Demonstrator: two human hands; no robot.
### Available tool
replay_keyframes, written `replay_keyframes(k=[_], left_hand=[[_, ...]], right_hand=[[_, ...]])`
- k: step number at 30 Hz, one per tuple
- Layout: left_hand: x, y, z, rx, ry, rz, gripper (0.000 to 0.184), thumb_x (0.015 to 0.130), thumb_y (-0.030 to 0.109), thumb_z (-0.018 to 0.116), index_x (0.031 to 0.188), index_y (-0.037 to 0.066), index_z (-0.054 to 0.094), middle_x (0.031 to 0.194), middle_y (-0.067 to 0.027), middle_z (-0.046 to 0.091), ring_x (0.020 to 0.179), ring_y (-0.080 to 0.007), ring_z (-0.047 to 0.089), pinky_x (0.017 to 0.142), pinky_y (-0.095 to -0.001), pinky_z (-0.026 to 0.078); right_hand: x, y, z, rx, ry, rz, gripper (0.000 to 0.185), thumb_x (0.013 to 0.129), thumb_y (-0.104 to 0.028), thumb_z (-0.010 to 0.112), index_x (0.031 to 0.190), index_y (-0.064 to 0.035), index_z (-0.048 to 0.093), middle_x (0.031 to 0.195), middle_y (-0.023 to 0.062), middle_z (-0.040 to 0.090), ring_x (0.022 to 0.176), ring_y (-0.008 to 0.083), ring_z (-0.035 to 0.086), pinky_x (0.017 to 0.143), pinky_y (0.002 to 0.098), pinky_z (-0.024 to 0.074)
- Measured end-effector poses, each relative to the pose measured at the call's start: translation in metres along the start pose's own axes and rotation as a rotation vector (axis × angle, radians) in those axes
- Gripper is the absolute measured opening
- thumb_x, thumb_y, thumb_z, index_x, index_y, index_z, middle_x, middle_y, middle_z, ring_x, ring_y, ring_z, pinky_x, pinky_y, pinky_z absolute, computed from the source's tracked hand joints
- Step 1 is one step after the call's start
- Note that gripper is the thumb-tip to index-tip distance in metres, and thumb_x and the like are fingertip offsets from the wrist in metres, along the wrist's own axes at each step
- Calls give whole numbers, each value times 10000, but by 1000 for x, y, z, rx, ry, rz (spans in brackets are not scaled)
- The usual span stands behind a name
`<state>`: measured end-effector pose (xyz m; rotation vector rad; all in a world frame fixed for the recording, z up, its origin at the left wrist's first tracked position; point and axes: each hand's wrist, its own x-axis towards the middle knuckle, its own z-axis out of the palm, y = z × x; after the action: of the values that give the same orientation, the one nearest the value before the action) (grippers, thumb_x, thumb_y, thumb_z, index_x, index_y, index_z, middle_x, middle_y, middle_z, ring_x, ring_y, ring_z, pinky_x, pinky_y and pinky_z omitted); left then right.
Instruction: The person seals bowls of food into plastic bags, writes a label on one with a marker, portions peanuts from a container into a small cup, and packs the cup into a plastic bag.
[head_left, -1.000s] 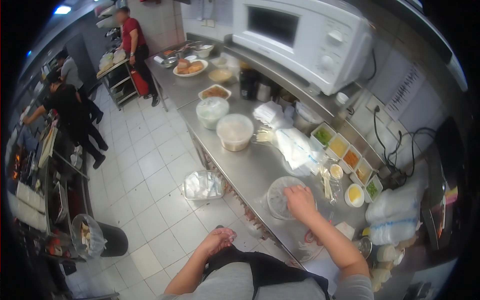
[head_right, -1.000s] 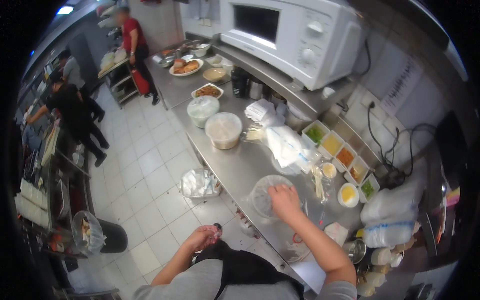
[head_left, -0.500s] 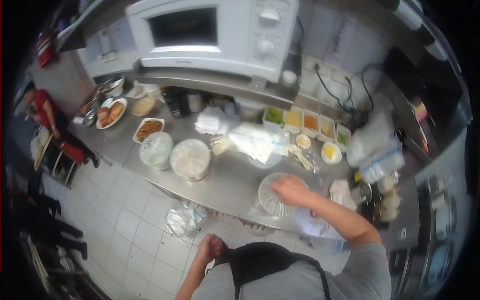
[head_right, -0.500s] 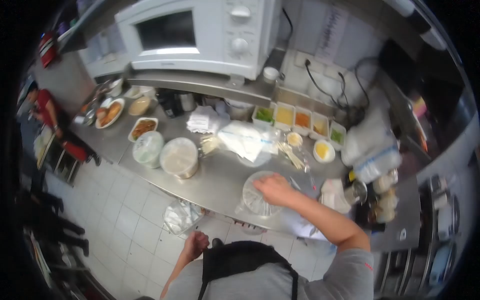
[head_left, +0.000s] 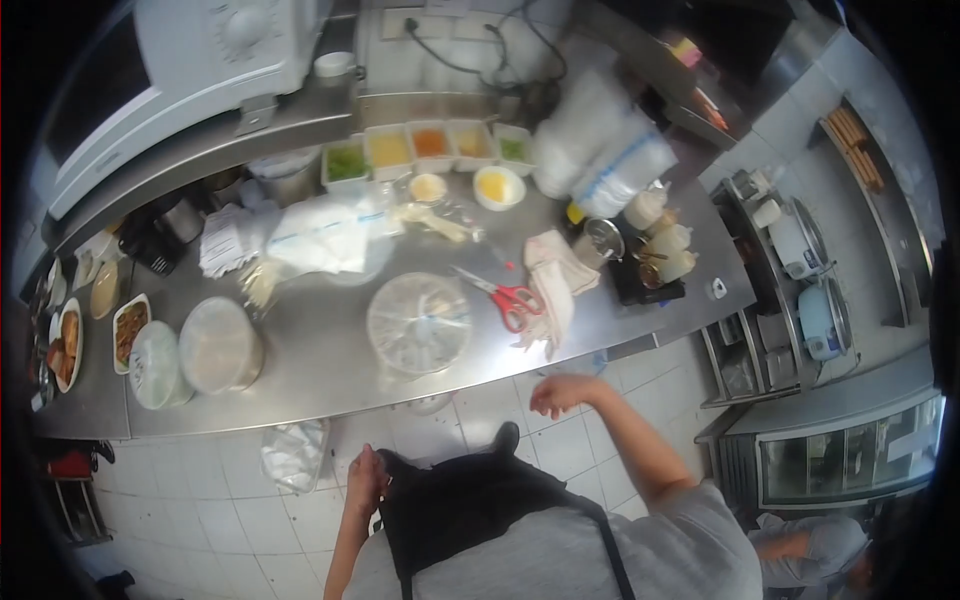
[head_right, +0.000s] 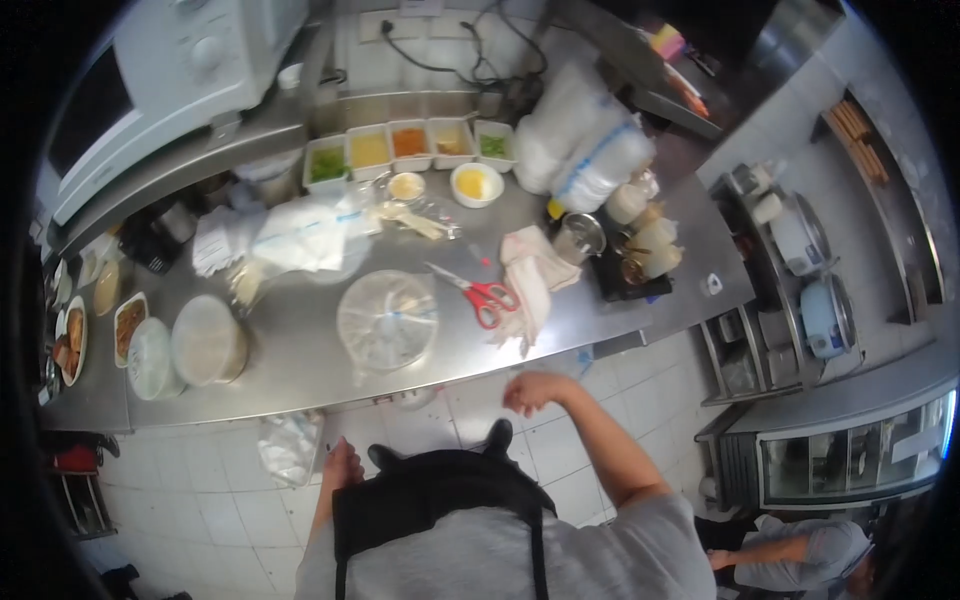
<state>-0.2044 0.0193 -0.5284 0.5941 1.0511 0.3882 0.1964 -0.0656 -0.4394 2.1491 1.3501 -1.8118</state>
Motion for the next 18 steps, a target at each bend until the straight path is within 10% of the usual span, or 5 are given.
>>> replay_keyframes(k=[2,4,7,13,18], left_hand=[[6,-14,23,-30,-49,-22,372,921,409,446,647,166,377,508,55,290,389,-80,282,352,-243,230],[6,-25,58,-43,35,-205,315,887,320,481,627,174,379,506,51,300,413,-89,314,391,-254,280],[46,-77,79,-125,-292,-246,170,858,236,496,734,150,418,611,17,383,498,-102,378,438,-260,327],[80,-111,273,691,-497,-74,350,908,150,487,1223,72,356,917,-61,532,790,-150,528,709,-329,462],[165,-158,402,791,-480,505,260,817,30,492,1077,32,489,871,-112,569,839,-220,569,738,-340,479]], right_hand=[[40,108,17,-657,46,66,288,752,-158,554,1024,-99,627,960,145,639,847,255,639,713,402,510],[28,145,32,-302,591,556,370,766,-129,540,1133,-163,574,1277,185,447,1111,350,507,864,451,468],[30,201,8,-179,767,514,432,773,-108,532,1196,-194,523,1390,175,252,1221,390,372,938,436,431],[61,287,-21,-232,821,226,358,765,-59,510,1114,-127,552,1255,192,413,1081,354,490,863,423,474],[71,305,-16,-339,705,-106,184,752,-49,496,884,-27,623,951,194,604,901,333,595,776,415,504]])
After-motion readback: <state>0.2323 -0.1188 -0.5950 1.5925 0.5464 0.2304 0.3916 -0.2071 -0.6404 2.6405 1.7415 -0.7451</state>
